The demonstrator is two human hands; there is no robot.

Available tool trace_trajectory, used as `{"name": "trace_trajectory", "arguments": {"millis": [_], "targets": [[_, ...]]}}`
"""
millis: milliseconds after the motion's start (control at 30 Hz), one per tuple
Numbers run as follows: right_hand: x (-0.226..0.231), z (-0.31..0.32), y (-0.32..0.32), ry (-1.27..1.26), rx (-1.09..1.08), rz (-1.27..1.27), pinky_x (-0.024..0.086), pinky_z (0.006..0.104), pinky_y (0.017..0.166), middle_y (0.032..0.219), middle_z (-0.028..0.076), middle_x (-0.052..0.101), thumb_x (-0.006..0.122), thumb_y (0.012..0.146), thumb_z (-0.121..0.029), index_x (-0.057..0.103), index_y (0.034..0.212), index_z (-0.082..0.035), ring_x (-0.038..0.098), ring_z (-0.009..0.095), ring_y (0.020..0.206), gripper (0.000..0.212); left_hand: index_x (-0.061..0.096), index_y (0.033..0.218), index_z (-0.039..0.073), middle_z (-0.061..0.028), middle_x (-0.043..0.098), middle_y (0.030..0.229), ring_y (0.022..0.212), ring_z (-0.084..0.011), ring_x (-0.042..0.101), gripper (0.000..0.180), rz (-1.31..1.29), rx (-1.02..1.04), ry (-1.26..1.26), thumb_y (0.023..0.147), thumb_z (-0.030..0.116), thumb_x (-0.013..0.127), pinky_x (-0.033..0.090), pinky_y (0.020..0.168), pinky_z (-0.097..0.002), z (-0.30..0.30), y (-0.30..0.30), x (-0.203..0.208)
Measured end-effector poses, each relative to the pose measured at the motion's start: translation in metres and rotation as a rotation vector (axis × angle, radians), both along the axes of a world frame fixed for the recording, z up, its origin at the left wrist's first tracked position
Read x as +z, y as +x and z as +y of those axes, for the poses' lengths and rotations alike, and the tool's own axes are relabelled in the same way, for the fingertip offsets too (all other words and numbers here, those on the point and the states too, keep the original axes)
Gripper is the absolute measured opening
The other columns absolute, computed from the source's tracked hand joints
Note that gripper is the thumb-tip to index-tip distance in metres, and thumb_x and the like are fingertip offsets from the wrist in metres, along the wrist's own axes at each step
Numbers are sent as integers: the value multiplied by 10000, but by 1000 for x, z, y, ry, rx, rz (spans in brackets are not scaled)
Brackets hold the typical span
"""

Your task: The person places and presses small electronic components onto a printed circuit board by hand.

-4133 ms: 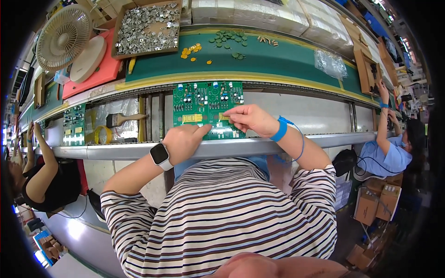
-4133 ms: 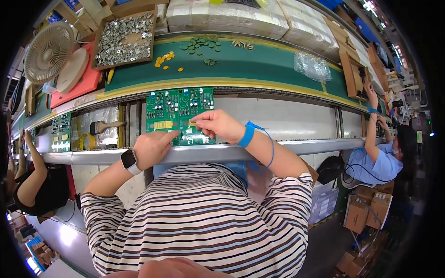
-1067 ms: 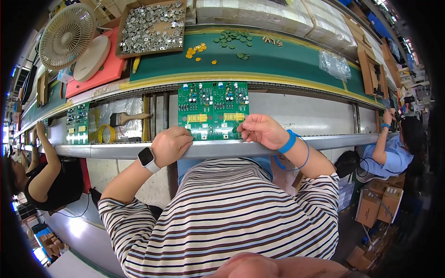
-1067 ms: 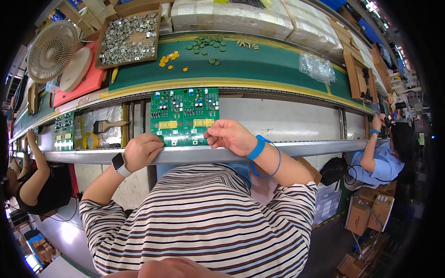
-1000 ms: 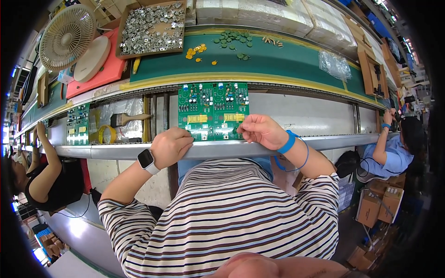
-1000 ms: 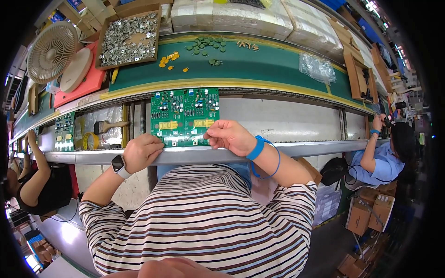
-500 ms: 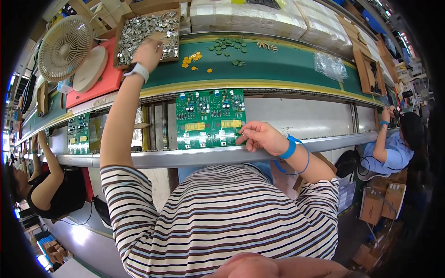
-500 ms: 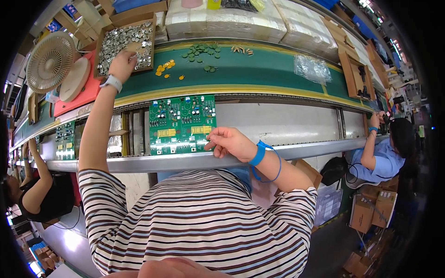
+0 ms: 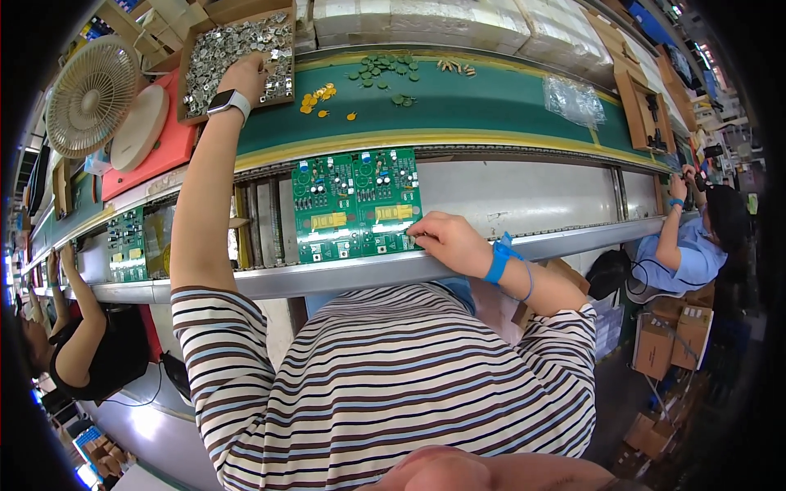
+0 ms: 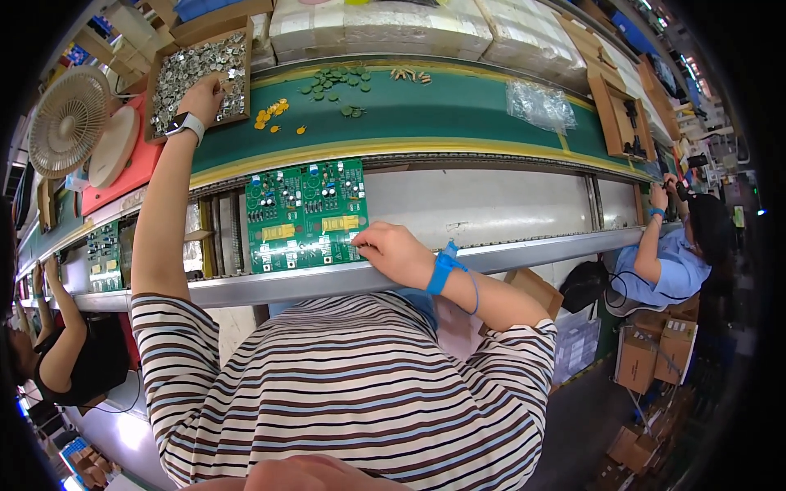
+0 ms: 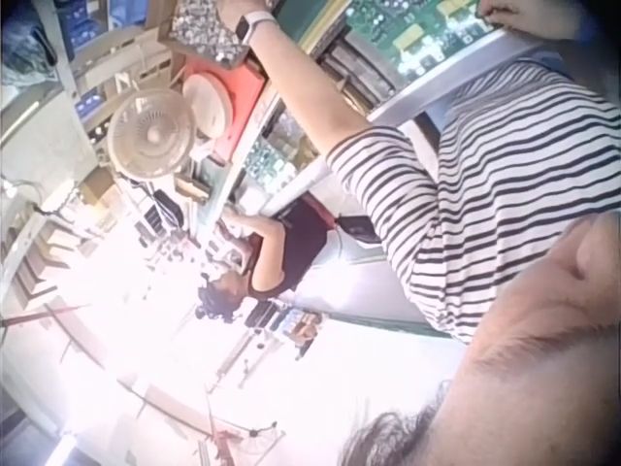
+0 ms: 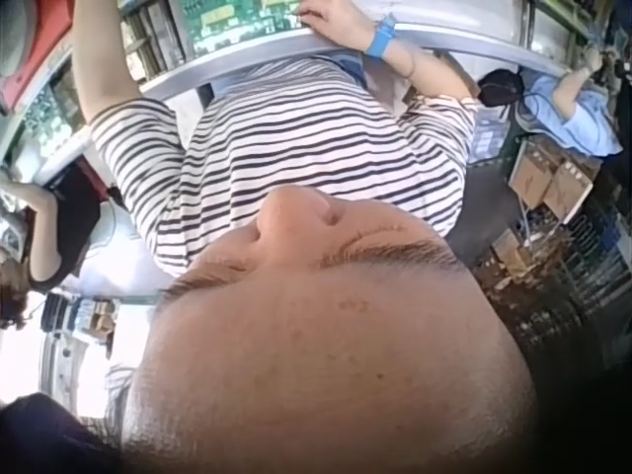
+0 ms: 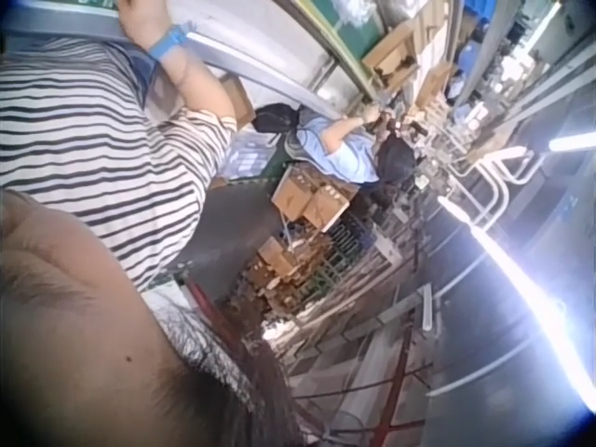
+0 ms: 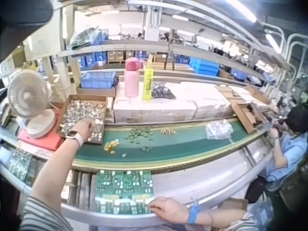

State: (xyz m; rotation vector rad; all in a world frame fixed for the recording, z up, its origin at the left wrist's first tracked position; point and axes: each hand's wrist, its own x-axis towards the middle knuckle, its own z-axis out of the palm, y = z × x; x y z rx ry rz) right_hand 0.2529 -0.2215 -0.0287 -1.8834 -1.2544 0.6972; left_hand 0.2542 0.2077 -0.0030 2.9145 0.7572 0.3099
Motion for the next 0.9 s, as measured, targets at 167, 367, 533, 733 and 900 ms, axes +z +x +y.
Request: {"name": "trace_trajectory", "arguments": {"millis": [167,367,533,733,900], "targets": [[-7,1,-10,102,65,-179,497,345,713,871,110,571,614,784,-59,636,914,-28,587,278,789,135,576,1085,88,-157,610,989,931,-335,581,275,5,1,-6,813,127,581,466,808,-411,1,-2,-2],[-4,2,-12,65,123,-251,510,357,678,834,115,553,625,765,-71,628,912,-22,592,285,767,155,623,976,66,-152,614,996,907,-327,591,190,-236,-9,19,801,133,592,477,782,-410,-7,-17,4],[5,3,0,63,210,-369,511,341,641,826,122,590,630,762,-62,624,931,-14,603,261,712,175,616,953,47,-147,617,928,850,-330,599,175,-408,-407,-255,779,66,605,495,738,-378,-105,-64,21],[14,11,32,-122,-123,753,499,246,682,899,73,634,584,859,-61,589,1056,26,603,117,784,215,586,845,40,-116,586,862,825,-293,576,130,-262,-637,-294,729,53,642,479,749,-371,-177,-119,-1],[15,19,35,-37,-124,773,497,243,695,903,67,632,586,854,-53,583,1071,20,603,121,778,229,607,814,51,-81,534,847,789,-265,532,156,-221,-661,-176,672,19,663,450,692,-356,-186,-121,-17]]}}
